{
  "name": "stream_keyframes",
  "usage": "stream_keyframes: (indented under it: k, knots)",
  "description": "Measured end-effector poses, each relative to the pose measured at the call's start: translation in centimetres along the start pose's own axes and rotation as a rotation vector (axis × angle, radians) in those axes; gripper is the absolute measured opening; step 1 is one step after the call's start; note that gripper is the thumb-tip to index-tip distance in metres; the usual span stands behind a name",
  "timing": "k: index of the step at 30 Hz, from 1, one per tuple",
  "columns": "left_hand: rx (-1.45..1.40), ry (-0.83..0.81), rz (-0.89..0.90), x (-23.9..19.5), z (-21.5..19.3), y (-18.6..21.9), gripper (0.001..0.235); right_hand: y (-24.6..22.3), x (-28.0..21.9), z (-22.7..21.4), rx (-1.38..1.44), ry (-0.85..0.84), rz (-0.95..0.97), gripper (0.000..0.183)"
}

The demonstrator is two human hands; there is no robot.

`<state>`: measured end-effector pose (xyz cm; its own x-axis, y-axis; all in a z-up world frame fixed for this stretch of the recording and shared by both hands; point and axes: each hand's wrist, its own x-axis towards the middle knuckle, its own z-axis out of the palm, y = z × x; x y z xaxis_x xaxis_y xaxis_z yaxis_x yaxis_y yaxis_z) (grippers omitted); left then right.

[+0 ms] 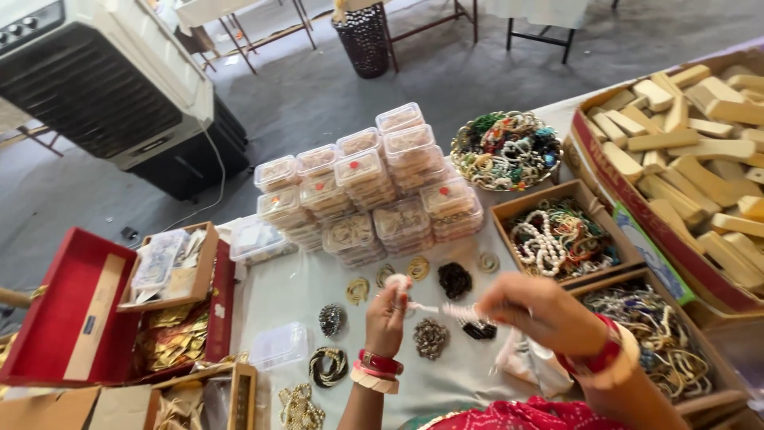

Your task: The person sorts and arranges various jewelry items, including necklaces, bracelets, and hair accessories, on a table. They pick up items from boxes and containers, untangle them, and place them in organized piles on the table surface.

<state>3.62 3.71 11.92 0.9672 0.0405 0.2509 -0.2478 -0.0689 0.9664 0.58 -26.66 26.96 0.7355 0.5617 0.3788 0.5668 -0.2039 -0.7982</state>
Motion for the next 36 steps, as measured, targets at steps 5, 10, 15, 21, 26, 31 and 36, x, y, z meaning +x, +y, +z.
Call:
stream_keyframes:
  k: [5,10,15,21,26,31,36]
  knots:
    - [0.226,-0.352,-0.008,-0.9,0.2,-0.7,0.029,7.0,1.7,0.4,0.191,0.425,0.101,0.013]
    - [-0.778,-0.674,-0.276,-1.3,0.6,0.1,0.033,14.9,2.5,1.9,0.437,0.707,0.246,0.013]
    - [-1.353,-0.232,-0.288,0.6,1.0,4.5,0.034,12.7,2.8,7.1,0.156,0.276,0.275,0.015]
    - [-0.414,-0.005,-0.078,0.7,1.2,2.4,0.036,4.6,3.9,8.7,-0.069,0.025,0.072,0.017]
    - [-0.088,-0.206,-0.108,-1.0,1.5,0.2,0.032,3.1,4.7,7.2,-0.148,0.178,-0.002,0.013]
    - [-0.562,-0.397,-0.413,-1.4,1.6,1.5,0.037,5.8,4.9,7.0,-0.012,0.249,0.133,0.018]
    - [-0.889,-0.312,-0.537,-1.7,2.6,2.5,0.041,12.9,3.5,9.9,0.210,0.242,0.192,0.018]
